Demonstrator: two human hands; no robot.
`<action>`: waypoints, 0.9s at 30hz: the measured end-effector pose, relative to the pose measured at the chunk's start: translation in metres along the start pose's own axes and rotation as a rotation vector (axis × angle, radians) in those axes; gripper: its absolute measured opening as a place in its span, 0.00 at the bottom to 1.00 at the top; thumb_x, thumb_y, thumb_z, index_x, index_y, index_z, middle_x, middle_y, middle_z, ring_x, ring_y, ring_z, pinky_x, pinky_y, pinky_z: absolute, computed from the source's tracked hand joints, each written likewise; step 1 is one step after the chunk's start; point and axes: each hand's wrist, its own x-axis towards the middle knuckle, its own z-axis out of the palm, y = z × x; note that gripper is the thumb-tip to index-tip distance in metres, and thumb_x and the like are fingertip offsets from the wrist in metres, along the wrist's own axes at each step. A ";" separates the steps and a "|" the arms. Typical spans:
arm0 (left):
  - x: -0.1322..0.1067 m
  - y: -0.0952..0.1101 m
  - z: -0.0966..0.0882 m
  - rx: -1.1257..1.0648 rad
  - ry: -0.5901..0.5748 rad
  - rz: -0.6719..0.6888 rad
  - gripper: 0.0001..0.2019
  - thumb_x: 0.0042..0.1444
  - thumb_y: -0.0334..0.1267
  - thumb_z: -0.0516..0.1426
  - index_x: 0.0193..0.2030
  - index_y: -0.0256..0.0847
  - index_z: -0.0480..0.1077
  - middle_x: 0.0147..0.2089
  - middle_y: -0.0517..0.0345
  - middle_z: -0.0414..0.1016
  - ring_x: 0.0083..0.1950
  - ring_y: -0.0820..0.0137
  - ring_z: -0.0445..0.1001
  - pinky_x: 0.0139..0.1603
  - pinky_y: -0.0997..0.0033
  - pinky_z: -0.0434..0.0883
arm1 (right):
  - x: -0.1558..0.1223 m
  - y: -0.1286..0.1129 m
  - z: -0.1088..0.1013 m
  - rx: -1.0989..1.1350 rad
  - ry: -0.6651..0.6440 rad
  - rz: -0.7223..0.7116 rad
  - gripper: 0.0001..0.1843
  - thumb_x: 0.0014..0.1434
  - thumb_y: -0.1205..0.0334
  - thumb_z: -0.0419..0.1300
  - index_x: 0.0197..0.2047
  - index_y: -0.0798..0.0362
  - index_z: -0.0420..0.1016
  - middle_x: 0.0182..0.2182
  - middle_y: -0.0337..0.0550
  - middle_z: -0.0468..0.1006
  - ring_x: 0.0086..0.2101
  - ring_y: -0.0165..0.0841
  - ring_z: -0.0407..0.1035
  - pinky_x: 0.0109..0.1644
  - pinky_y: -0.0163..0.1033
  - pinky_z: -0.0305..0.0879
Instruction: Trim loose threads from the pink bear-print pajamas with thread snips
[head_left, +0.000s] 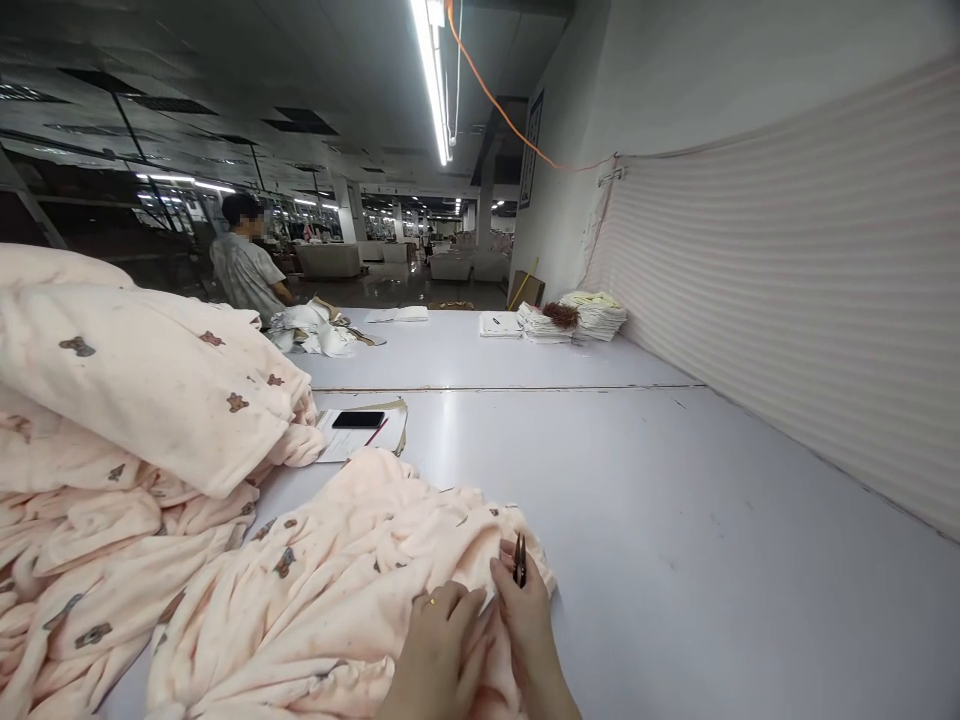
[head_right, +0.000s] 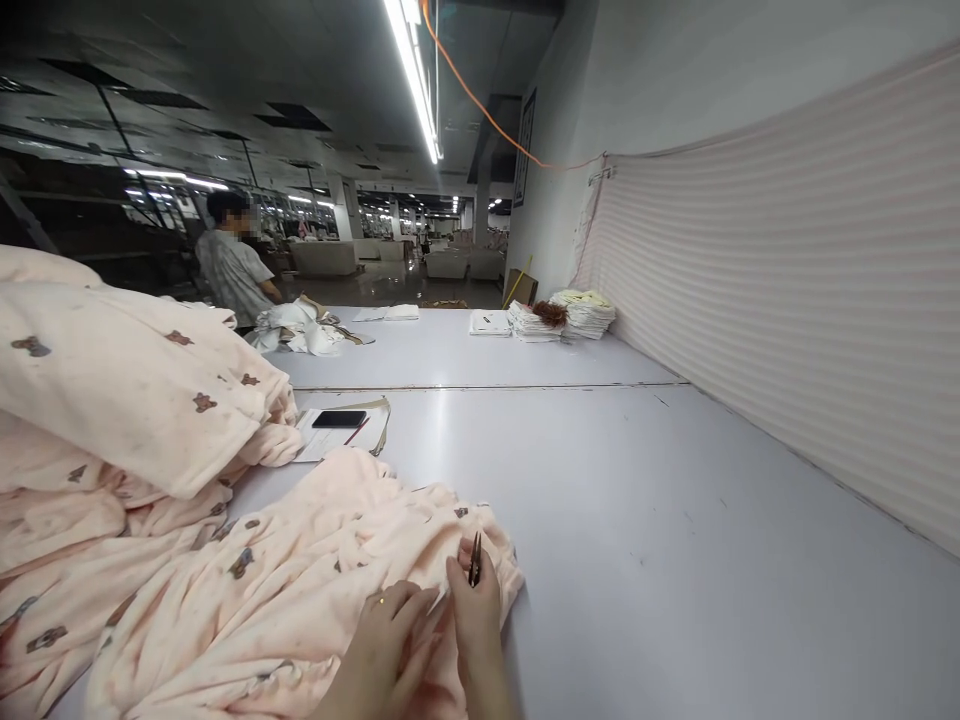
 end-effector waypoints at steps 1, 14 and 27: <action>0.002 -0.001 -0.004 -0.019 0.029 -0.004 0.12 0.57 0.34 0.52 0.47 0.45 0.69 0.42 0.50 0.72 0.41 0.62 0.71 0.43 0.58 0.70 | -0.001 -0.002 0.000 0.009 -0.016 0.010 0.19 0.50 0.55 0.62 0.44 0.56 0.76 0.38 0.46 0.81 0.38 0.38 0.76 0.41 0.37 0.73; 0.060 -0.004 -0.046 -0.536 -0.152 -0.260 0.13 0.58 0.43 0.51 0.37 0.40 0.73 0.33 0.58 0.76 0.37 0.67 0.74 0.40 0.69 0.70 | -0.027 -0.040 -0.032 -0.360 -0.116 -0.260 0.08 0.58 0.60 0.53 0.39 0.51 0.70 0.35 0.44 0.76 0.38 0.35 0.72 0.41 0.36 0.69; 0.020 0.018 -0.043 -0.407 0.019 -0.104 0.09 0.55 0.31 0.51 0.39 0.43 0.72 0.35 0.55 0.69 0.40 0.64 0.69 0.42 0.65 0.66 | -0.050 -0.081 -0.044 -0.692 -0.308 -0.287 0.14 0.62 0.53 0.51 0.42 0.43 0.77 0.35 0.39 0.76 0.36 0.35 0.73 0.37 0.34 0.67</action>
